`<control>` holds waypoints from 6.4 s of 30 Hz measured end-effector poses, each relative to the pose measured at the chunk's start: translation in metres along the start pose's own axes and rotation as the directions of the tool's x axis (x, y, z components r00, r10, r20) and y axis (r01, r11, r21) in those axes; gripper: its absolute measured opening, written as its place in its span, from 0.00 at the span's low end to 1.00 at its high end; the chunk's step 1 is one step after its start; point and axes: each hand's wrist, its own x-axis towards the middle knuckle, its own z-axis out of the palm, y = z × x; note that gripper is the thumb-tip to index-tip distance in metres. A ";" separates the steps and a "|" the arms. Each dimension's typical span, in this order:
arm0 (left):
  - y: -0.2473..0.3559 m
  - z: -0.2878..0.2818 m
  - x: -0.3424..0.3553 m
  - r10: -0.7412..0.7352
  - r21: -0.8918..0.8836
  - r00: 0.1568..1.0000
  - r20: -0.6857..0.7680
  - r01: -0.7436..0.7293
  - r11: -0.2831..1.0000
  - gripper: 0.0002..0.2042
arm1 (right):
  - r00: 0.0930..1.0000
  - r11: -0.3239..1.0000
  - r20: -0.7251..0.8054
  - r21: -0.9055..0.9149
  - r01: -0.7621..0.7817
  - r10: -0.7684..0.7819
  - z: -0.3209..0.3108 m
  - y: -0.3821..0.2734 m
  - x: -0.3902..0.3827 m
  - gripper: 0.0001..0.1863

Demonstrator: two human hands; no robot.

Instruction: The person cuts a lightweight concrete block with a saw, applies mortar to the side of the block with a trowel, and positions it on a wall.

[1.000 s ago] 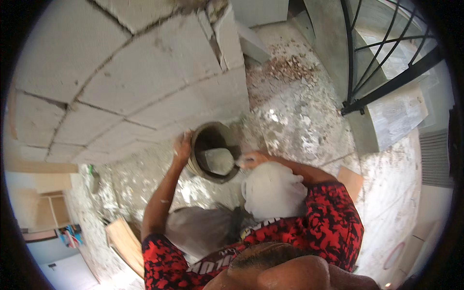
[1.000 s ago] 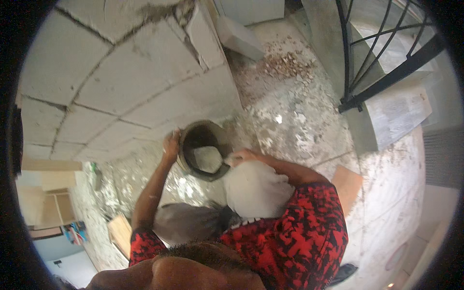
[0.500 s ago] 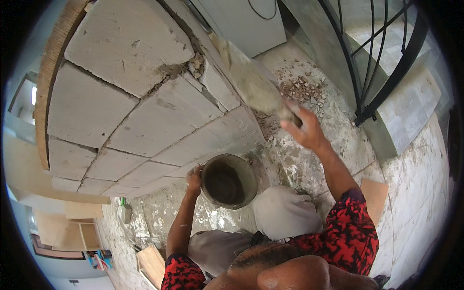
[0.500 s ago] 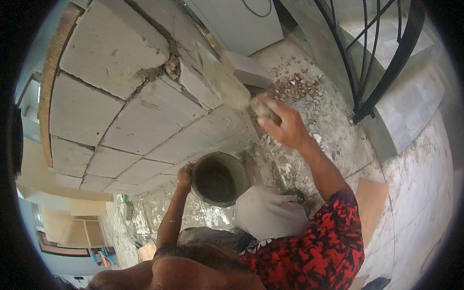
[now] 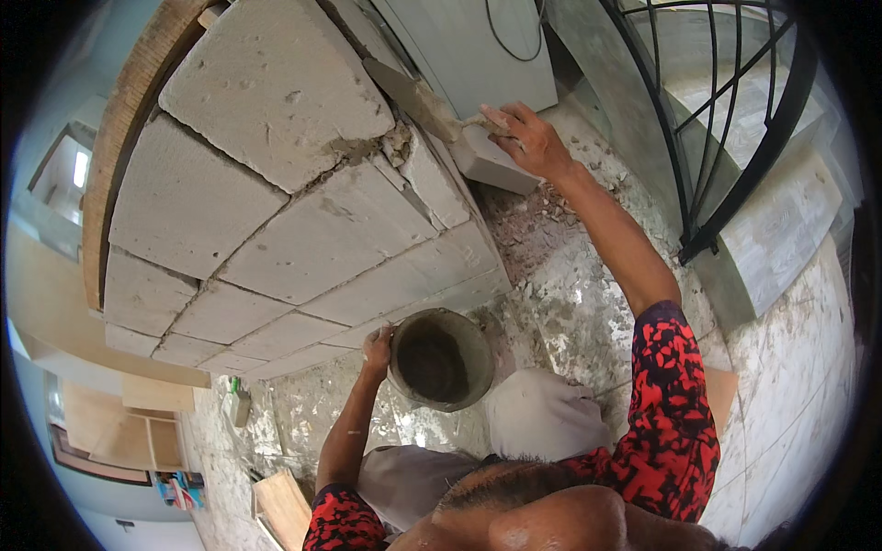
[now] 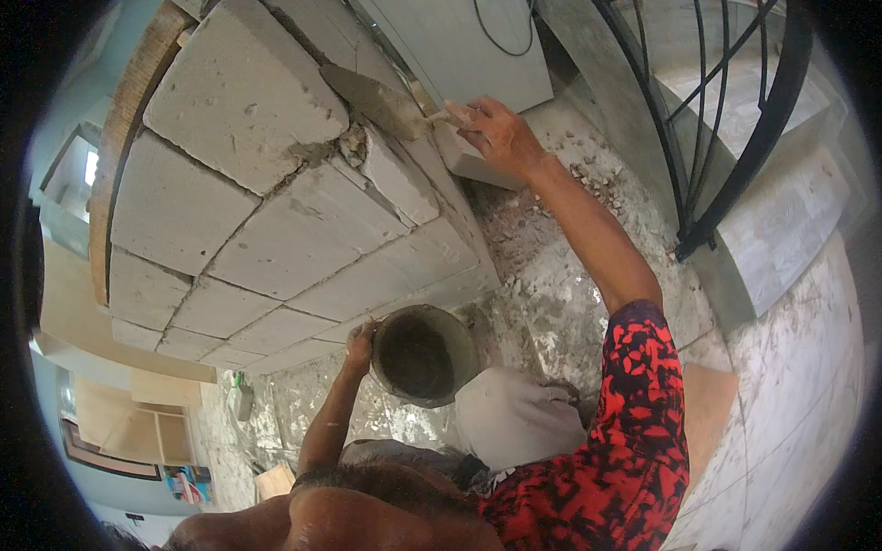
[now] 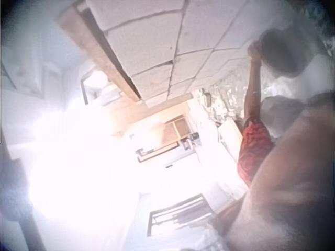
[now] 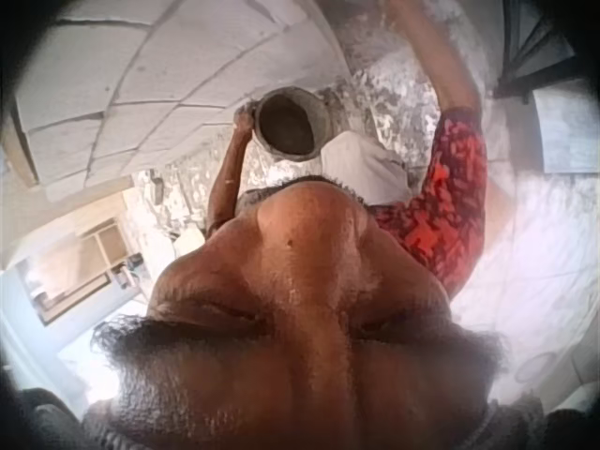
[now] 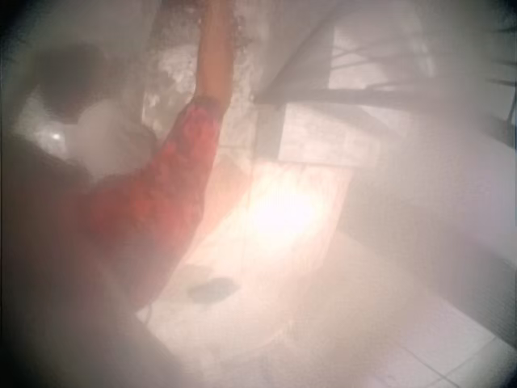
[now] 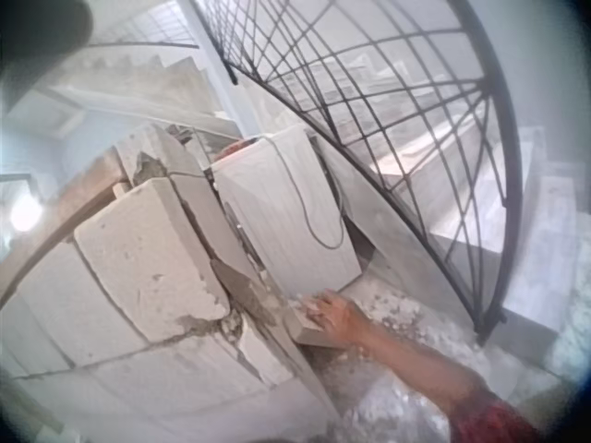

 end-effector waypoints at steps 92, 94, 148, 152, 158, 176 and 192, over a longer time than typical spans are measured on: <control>0.019 0.018 -0.005 0.000 0.018 0.992 0.127 -0.002 1.000 0.21 | 0.992 0.952 -0.122 0.298 0.068 -0.032 -0.030 -0.036 0.075 0.25; 0.023 0.020 -0.009 0.000 0.025 0.992 0.123 -0.003 1.000 0.21 | 0.987 0.964 -0.143 0.246 0.101 -0.067 -0.027 -0.035 0.085 0.25; 0.160 -0.046 -0.097 -0.085 0.065 0.995 0.048 0.082 0.994 0.28 | 0.060 0.903 0.993 0.065 0.424 -0.099 0.031 -0.271 -0.015 0.22; 0.256 -0.080 -0.163 0.134 0.166 0.984 -0.118 -0.114 0.980 0.26 | -0.215 0.977 0.970 0.147 0.157 -0.111 -0.017 -0.338 0.064 0.15; 0.362 -0.125 -0.250 0.125 0.108 0.984 -0.129 -0.111 0.988 0.24 | -0.263 0.959 0.964 -0.031 -0.281 -0.046 -0.082 -0.412 0.186 0.15; 0.430 -0.178 -0.285 -0.195 -0.637 0.915 -0.353 -0.083 0.766 0.25 | -0.185 -0.142 0.903 -0.140 -0.980 0.387 -0.237 -0.430 0.298 0.17; 0.525 -0.129 -0.337 -0.045 -0.221 0.689 -0.723 -0.170 0.960 0.20 | 0.258 0.695 0.966 0.167 -0.699 0.027 -0.303 -0.198 0.397 0.25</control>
